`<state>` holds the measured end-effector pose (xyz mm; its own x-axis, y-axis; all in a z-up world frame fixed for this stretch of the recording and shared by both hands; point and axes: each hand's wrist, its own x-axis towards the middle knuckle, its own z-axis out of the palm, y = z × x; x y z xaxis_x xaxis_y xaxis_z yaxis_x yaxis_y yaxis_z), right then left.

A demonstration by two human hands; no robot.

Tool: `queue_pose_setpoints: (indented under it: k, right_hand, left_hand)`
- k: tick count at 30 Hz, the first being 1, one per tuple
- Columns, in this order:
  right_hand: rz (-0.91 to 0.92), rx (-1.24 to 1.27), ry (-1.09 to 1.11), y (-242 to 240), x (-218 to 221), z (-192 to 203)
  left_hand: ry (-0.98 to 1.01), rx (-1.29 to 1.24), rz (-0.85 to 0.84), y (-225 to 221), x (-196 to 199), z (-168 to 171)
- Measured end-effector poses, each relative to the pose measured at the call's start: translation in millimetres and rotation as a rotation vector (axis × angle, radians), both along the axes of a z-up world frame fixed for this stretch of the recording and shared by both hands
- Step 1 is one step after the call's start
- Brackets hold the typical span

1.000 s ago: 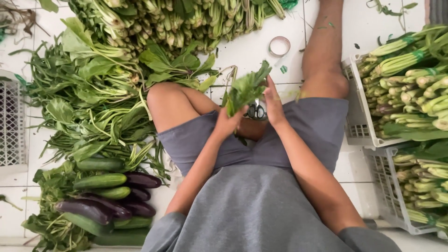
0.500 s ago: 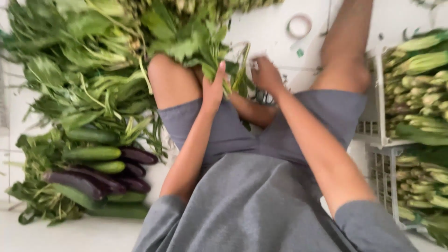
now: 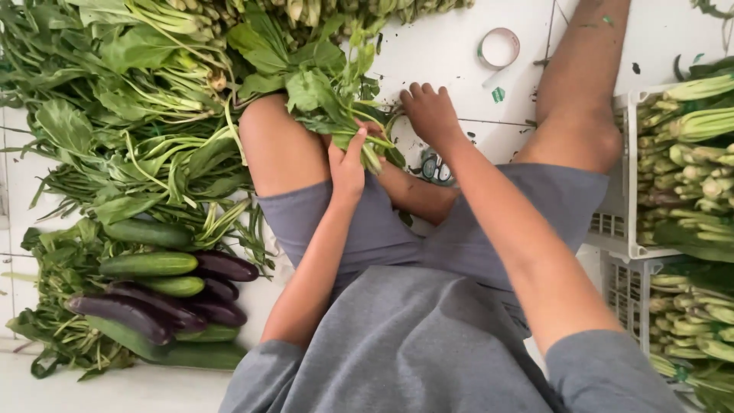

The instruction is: The person is gathering mustard greens into bunches and securing them with green tape while sitting on the floor.

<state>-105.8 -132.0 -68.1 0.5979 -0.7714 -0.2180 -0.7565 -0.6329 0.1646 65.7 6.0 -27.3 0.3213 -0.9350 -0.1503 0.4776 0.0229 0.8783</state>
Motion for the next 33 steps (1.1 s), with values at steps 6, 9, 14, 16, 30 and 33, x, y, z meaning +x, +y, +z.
queue_pose_setpoints:
  k: [6,9,14,16,30,33]
  right_hand:
    - [-0.125,0.092,-0.07,-8,-41,1]
    - [-0.436,0.335,-0.328,22,-33,113]
    - [-0.694,0.505,-0.888,51,-41,116]
    - [-0.797,0.576,-1.066,66,-36,122]
    - [-0.831,0.397,-1.829,138,-58,108]
    - [-0.711,0.396,-1.82,141,-43,109]
  left_hand:
    - [-0.032,-0.011,-0.058,0,2,18]
    - [-0.041,-0.045,-0.099,-5,4,1]
    - [-0.062,-0.095,-0.095,-3,0,1]
    - [-0.065,-0.105,-0.096,-1,0,2]
    - [0.32,0.157,-0.133,3,-17,8]
    - [0.377,0.232,-0.231,6,-25,11]
